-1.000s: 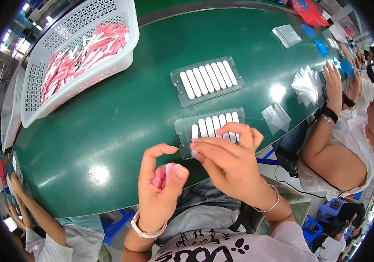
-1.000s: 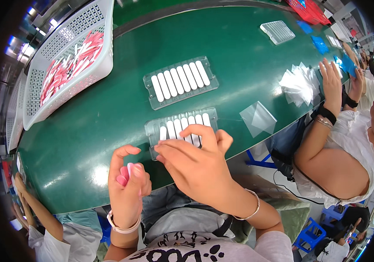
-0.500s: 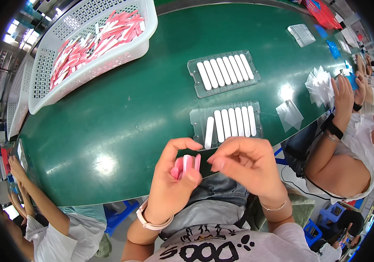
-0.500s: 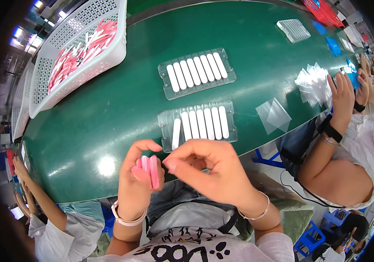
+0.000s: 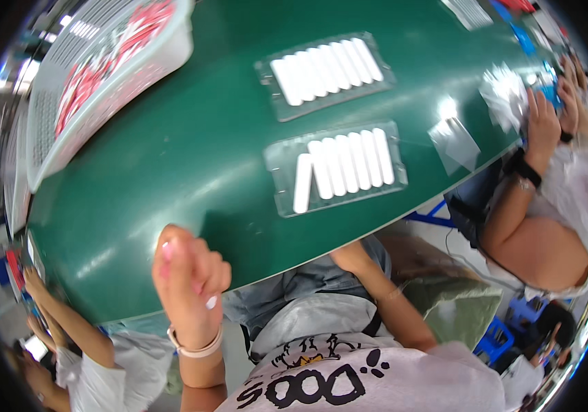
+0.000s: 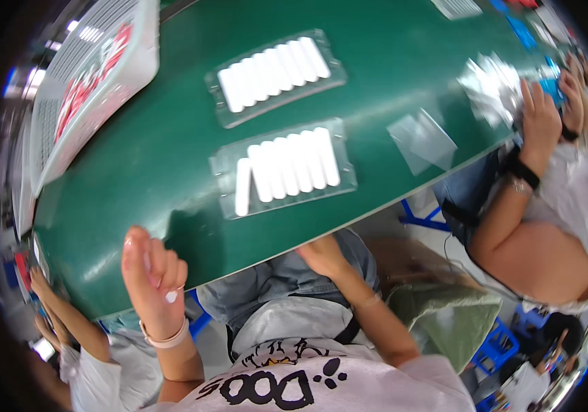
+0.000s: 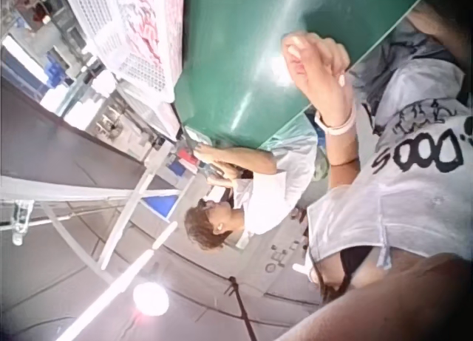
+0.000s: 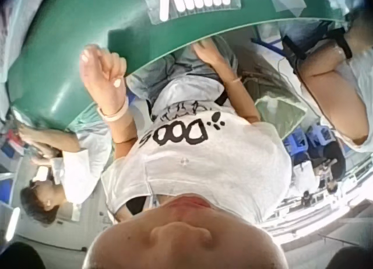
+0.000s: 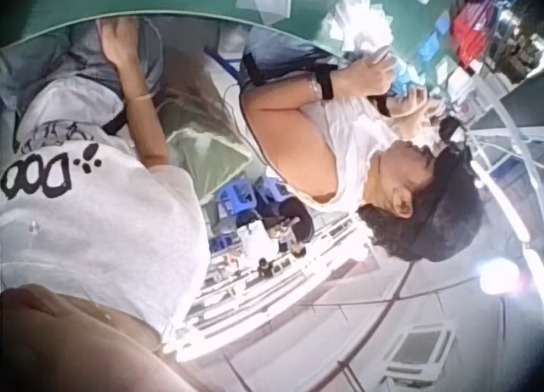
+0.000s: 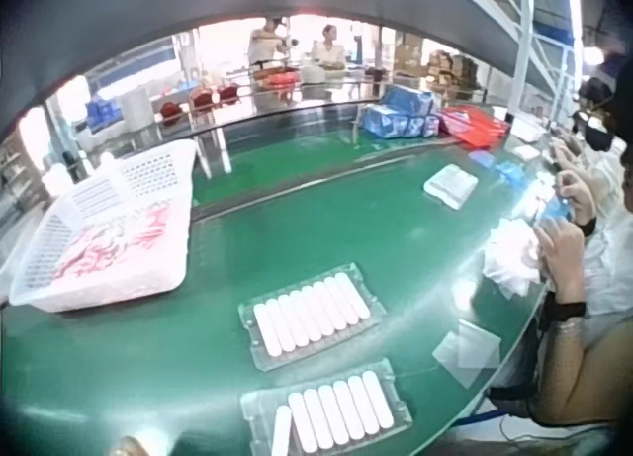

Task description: The person assembles small white and pink plastic components into a clear plastic tray by hand, placing them into the tray on an assembly line.

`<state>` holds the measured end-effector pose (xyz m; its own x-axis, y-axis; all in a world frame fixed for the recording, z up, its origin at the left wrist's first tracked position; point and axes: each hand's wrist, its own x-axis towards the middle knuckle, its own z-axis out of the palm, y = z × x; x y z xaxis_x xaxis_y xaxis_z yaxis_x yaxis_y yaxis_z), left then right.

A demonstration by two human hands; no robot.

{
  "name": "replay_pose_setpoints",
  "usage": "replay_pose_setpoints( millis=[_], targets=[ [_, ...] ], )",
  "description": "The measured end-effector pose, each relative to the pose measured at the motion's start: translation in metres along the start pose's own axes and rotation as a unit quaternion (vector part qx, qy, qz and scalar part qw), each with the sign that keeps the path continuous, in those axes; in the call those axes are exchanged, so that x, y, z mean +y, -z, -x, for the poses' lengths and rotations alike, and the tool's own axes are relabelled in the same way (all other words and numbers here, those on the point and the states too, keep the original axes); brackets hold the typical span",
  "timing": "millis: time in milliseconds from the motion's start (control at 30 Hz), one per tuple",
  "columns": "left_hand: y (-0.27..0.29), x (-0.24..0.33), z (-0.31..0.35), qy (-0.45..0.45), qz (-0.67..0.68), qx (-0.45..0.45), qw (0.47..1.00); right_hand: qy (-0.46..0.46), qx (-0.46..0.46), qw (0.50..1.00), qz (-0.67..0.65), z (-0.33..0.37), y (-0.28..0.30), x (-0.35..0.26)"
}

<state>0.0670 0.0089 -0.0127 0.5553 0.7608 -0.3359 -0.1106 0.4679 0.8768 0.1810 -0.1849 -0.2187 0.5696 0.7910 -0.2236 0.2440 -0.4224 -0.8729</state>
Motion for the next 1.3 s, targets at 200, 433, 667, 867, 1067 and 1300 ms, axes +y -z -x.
replay_pose_setpoints(
  millis=[200,433,667,867,1067,1300],
  targets=[
    [0.005,-0.004,0.006,-0.047,0.002,-0.026,0.999,0.106,-0.031,0.991,0.078,-0.011,-0.001,-0.015],
    [0.007,-0.007,0.008,-0.068,0.016,-0.006,0.998,0.16,0.056,0.985,0.029,0.008,0.014,-0.041],
    [0.005,-0.005,0.009,-0.063,-0.002,-0.017,0.998,-0.036,-0.041,0.995,-0.083,0.001,0.027,-0.037],
    [-0.011,0.004,0.009,-0.188,-0.466,-0.034,0.864,-0.114,-0.051,0.99,-0.071,0.007,0.033,-0.04],
    [-0.03,0.003,-0.002,-0.243,-0.65,-0.134,0.708,-0.028,-0.091,0.993,-0.075,0.024,0.072,-0.095],
    [-0.047,0.004,0.001,-0.264,-0.734,-0.164,0.604,0.111,-0.069,0.986,-0.105,0.023,0.112,-0.143]
  ],
)
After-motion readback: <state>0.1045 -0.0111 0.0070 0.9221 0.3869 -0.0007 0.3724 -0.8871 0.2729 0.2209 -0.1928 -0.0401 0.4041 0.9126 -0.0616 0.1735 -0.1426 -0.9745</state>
